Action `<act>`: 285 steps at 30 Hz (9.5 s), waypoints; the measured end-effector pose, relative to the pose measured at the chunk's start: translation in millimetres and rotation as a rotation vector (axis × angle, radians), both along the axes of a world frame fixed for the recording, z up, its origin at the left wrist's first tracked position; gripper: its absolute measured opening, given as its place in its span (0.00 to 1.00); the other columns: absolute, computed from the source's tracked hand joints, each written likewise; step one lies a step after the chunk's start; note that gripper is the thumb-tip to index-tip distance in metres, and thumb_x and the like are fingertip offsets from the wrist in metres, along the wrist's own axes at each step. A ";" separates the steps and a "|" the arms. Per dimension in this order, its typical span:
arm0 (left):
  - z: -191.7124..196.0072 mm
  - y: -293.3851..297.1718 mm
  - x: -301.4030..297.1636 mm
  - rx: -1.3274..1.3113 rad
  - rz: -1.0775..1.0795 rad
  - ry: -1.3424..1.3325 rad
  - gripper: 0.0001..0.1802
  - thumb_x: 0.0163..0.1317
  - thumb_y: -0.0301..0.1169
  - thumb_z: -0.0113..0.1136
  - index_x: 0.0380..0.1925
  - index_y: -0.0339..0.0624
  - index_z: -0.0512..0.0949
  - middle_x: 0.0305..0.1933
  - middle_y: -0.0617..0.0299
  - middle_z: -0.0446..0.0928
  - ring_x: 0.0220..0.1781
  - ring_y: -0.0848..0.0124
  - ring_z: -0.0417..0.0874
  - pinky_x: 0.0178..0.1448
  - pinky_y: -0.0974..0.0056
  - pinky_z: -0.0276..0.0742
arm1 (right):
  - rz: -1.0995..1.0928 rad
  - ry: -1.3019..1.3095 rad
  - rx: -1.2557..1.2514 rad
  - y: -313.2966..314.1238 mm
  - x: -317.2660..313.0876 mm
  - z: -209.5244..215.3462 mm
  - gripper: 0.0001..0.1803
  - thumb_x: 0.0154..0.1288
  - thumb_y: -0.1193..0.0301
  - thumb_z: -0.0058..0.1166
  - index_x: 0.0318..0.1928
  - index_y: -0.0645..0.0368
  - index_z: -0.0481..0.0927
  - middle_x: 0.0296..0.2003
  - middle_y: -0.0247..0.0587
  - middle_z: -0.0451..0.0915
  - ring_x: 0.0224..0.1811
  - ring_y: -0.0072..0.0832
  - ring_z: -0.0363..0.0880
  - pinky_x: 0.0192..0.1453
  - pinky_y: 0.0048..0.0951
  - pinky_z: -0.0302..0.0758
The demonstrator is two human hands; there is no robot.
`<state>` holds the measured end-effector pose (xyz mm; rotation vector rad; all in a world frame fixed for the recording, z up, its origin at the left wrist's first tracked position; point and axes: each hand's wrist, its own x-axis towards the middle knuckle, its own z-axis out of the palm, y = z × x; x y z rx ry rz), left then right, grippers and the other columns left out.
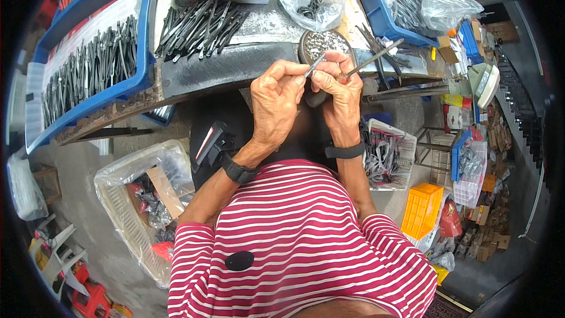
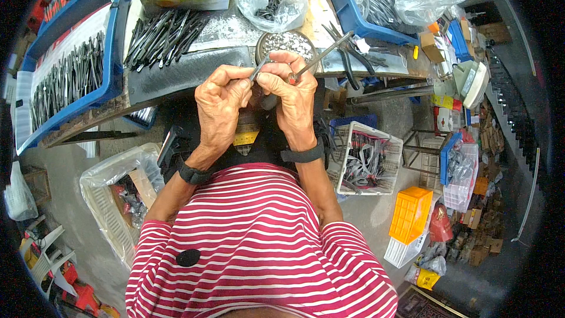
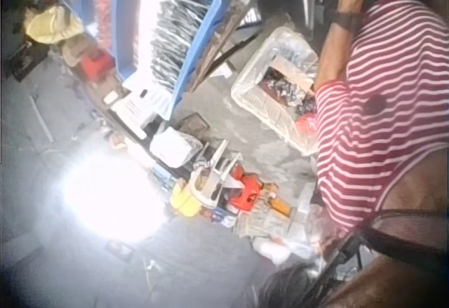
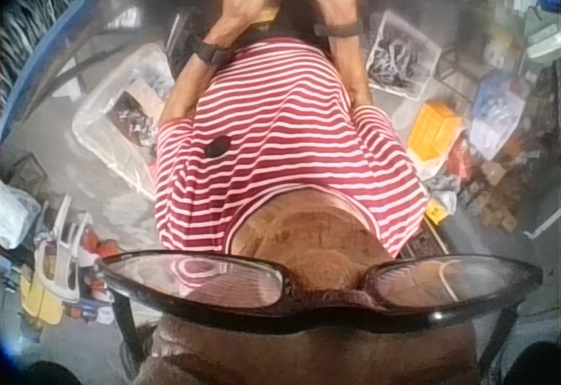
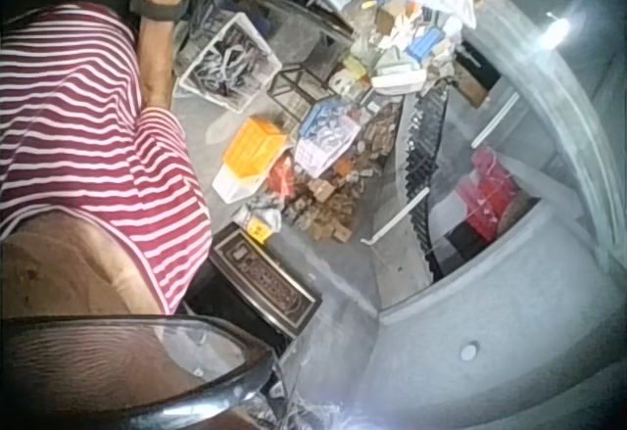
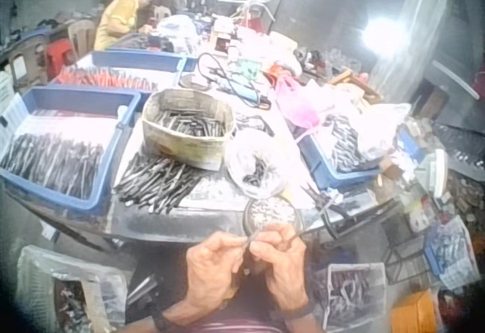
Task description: The person repeatedly picks a metal rod and a small metal ball bearing from a container, then presses the ball into the end of the rod using a screwdriver. The person continues this process for multiple units, placing each assembled fastener on the table.
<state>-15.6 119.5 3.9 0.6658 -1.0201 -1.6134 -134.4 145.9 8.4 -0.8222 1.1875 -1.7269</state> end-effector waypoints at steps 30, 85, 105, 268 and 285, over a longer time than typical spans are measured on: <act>-11.7 -10.0 -19.6 -0.374 0.251 -0.376 0.08 0.56 0.14 0.50 0.35 0.31 0.77 0.34 0.63 0.66 0.26 0.80 0.68 0.29 0.74 0.66 | -0.139 0.140 0.021 -8.9 3.1 -0.6 0.16 0.55 0.80 0.58 0.44 0.69 0.73 0.30 0.37 0.79 0.28 0.18 0.75 0.31 0.17 0.69; -8.7 -16.2 -23.1 -0.077 0.077 -0.106 0.07 0.58 0.15 0.48 0.35 0.29 0.76 0.29 0.65 0.69 0.24 0.83 0.68 0.28 0.77 0.66 | -0.337 0.582 -0.003 -10.4 11.9 -9.2 0.10 0.61 0.74 0.54 0.39 0.68 0.76 0.23 0.34 0.77 0.22 0.15 0.71 0.25 0.16 0.68; -8.8 -23.1 -10.7 0.151 -0.191 0.184 0.07 0.56 0.15 0.49 0.34 0.29 0.74 0.25 0.61 0.74 0.23 0.80 0.70 0.26 0.76 0.67 | -0.191 0.336 0.001 -8.2 9.5 -4.2 0.16 0.62 0.71 0.53 0.45 0.71 0.72 0.25 0.37 0.77 0.21 0.18 0.71 0.23 0.16 0.66; 35.5 -271.8 -46.6 -0.253 0.161 -1.145 0.16 0.46 0.30 0.61 0.22 0.22 0.74 0.19 0.51 0.72 0.23 0.65 0.73 0.28 0.57 0.70 | -0.054 0.524 0.188 -53.1 -56.8 23.4 0.09 0.64 0.72 0.49 0.29 0.64 0.75 0.20 0.35 0.78 0.17 0.13 0.71 0.18 0.14 0.64; 33.2 -288.3 -49.4 -0.115 0.075 -1.163 0.21 0.39 0.33 0.65 0.22 0.20 0.72 0.19 0.52 0.70 0.23 0.65 0.70 0.27 0.56 0.66 | -0.029 0.367 0.151 -54.3 -61.5 16.7 0.07 0.63 0.74 0.49 0.30 0.65 0.75 0.24 0.42 0.79 0.18 0.16 0.71 0.19 0.15 0.65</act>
